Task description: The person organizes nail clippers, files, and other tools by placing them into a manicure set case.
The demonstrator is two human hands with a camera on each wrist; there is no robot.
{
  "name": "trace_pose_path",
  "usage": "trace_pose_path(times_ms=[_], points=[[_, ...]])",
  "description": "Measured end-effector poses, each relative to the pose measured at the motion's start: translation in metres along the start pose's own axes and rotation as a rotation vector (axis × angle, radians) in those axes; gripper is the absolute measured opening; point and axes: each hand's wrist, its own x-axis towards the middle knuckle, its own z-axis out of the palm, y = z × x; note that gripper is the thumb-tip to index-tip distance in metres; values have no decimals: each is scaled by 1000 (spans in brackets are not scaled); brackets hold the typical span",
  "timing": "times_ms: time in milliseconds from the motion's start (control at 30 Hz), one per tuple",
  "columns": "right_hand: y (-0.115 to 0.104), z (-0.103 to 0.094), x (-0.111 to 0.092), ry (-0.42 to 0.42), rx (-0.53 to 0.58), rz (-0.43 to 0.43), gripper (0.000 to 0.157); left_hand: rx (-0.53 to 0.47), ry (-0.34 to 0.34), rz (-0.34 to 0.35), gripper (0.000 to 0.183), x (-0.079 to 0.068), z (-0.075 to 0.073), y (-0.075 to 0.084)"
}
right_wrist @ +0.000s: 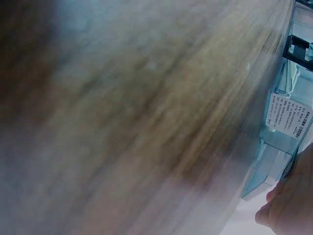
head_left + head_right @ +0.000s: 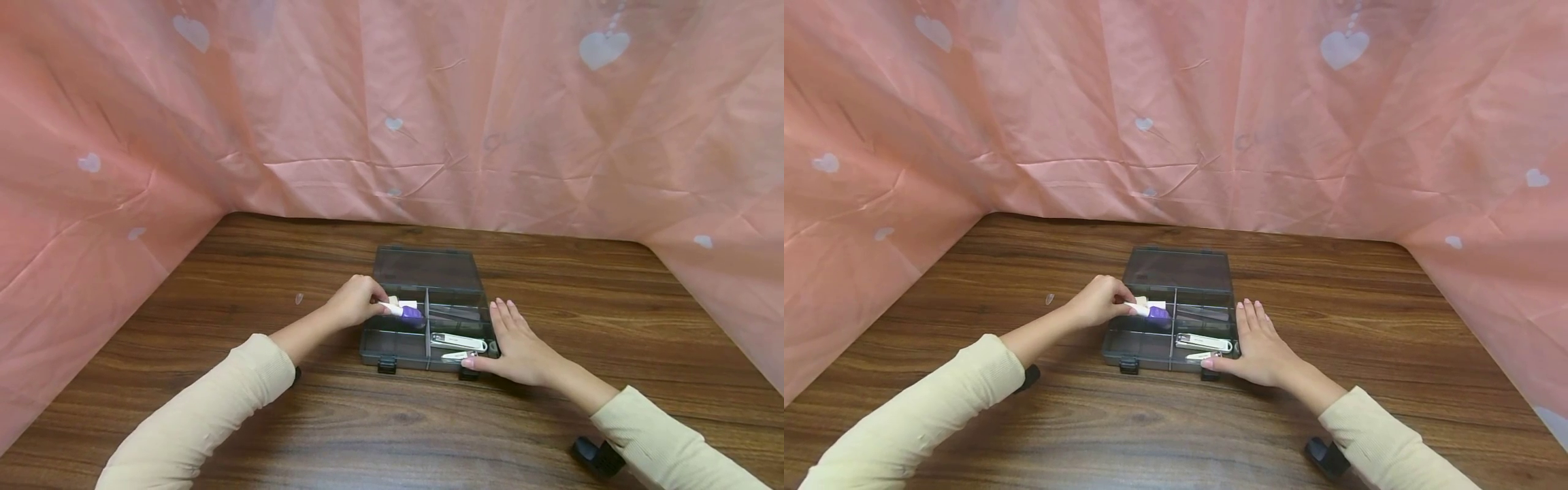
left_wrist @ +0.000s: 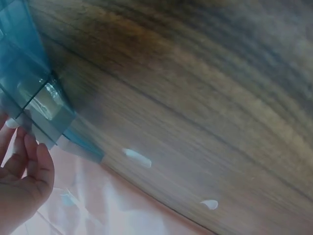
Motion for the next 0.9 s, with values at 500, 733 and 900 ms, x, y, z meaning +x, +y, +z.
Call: trace_pose_path(times_ms=[500, 733, 900], points=[[-3, 0, 0, -5, 1, 1, 113, 131, -74, -11, 6, 2, -10, -2], [-2, 0, -1, 1, -1, 0, 112, 32, 26, 36, 8, -1, -9, -11], [-2, 0, -1, 2, -3, -1, 112, -78, 176, 53, 10, -8, -15, -17]])
